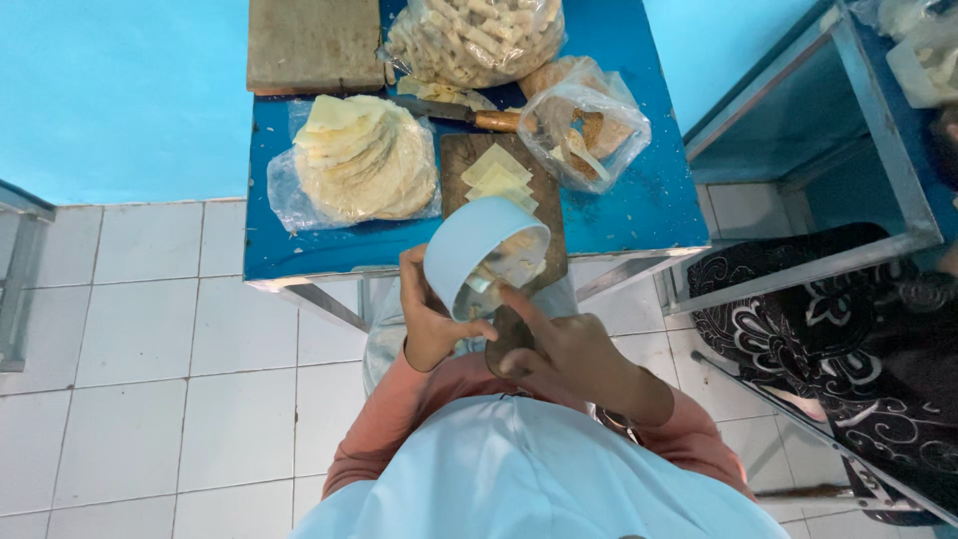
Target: The person places small triangular food pieces one at a time onto a wooden paddle board, building an overlapping diamond pattern across the board. They occasionally take pieces from a plastic bag, scoop from a bowl with a spoon, and press the pieces flat with their hands to arrange them.
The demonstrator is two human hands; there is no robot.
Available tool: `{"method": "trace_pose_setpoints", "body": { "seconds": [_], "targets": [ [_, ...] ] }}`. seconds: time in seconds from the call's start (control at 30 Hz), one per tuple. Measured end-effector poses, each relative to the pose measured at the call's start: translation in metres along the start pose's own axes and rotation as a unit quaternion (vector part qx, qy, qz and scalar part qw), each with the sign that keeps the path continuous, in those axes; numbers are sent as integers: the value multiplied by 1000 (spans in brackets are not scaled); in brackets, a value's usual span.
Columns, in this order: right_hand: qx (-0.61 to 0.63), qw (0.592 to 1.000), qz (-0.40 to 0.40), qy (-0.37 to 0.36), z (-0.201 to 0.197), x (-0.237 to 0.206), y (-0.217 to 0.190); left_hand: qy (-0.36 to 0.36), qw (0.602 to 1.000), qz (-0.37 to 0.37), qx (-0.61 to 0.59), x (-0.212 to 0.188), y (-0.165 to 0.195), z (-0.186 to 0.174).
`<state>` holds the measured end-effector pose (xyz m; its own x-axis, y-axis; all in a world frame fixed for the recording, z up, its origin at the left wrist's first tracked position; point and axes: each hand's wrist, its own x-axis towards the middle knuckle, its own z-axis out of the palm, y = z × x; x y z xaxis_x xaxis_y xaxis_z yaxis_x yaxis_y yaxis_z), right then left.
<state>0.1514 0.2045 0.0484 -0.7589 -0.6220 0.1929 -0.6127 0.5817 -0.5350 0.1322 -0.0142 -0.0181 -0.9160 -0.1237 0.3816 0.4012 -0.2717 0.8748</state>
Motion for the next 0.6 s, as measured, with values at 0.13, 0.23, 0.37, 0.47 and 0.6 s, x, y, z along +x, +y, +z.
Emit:
{"method": "trace_pose_setpoints", "body": {
  "seconds": [0.13, 0.23, 0.37, 0.47, 0.6],
  "targets": [
    [-160, 976, -89, 121, -3, 5, -2, -14, 1000, 3, 0, 1, 1, 1],
    [-142, 972, -110, 151, -9, 12, 3, -25, 1000, 1, -16, 1, 3, 2],
    [-194, 966, -104, 138, -8, 15, 3, -24, 1000, 0, -18, -2, 2, 0],
    [-297, 936, -129, 141, -3, 12, -1, -11, 999, 28, 23, -4, -2, -2],
    [-308, 924, -171, 150, -2, 9, 4, -7, 998, 15, 56, -5, -5, -2]
  ]
}}
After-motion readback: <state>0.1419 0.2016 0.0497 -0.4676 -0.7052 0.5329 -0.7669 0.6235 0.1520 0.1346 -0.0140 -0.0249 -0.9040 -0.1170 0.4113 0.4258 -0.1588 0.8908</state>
